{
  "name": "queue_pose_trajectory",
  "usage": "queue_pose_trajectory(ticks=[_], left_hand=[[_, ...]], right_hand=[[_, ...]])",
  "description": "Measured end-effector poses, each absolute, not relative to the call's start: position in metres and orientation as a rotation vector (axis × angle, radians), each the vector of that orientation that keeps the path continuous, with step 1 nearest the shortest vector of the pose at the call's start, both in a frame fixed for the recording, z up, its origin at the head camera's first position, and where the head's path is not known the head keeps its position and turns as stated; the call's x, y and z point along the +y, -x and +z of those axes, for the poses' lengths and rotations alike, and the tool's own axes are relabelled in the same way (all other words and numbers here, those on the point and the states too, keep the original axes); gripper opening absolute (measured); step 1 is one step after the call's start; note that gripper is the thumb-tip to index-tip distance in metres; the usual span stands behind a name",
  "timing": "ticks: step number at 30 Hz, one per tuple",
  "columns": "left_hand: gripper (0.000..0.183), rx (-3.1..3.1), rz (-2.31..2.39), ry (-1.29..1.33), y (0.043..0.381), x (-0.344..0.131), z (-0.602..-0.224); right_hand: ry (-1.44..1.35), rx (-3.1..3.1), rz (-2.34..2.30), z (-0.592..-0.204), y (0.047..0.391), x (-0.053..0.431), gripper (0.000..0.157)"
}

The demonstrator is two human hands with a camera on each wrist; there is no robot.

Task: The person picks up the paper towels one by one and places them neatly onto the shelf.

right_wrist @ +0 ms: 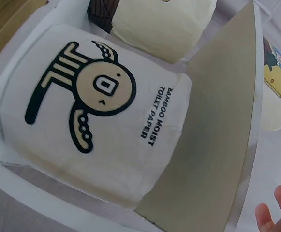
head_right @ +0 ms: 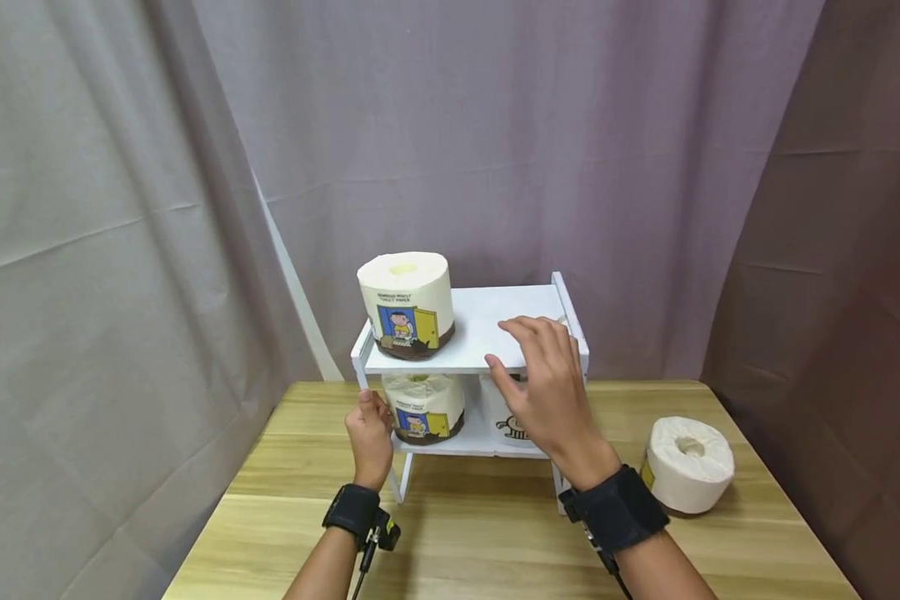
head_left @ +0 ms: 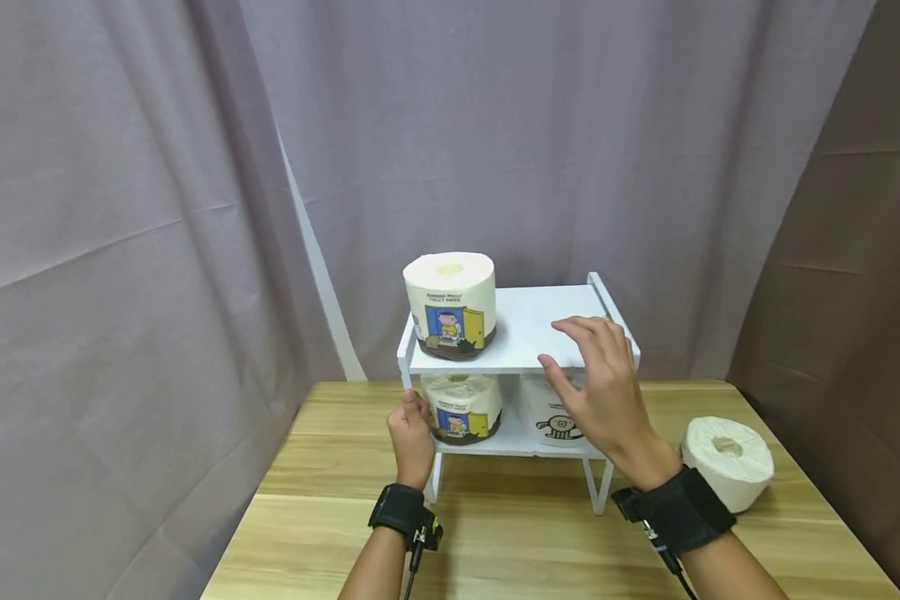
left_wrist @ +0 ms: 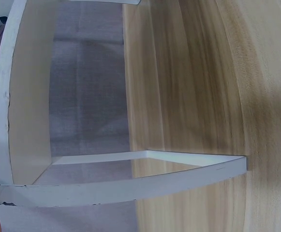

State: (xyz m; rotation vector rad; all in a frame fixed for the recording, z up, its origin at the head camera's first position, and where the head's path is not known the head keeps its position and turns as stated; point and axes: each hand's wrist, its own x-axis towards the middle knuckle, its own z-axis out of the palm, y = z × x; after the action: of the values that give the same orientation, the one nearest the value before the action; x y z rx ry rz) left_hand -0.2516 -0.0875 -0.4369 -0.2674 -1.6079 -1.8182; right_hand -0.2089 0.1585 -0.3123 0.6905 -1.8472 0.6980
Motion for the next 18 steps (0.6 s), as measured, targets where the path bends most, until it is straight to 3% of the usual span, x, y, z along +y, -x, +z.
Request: queue_pose_trajectory(ticks=[18], left_hand=[[0.051, -1.620, -1.760, 0.266, 0.261, -0.088, -0.448]], right_hand=[[-0.676, -1.753, 0.760, -0.328, 0.206, 0.181, 0.045]])
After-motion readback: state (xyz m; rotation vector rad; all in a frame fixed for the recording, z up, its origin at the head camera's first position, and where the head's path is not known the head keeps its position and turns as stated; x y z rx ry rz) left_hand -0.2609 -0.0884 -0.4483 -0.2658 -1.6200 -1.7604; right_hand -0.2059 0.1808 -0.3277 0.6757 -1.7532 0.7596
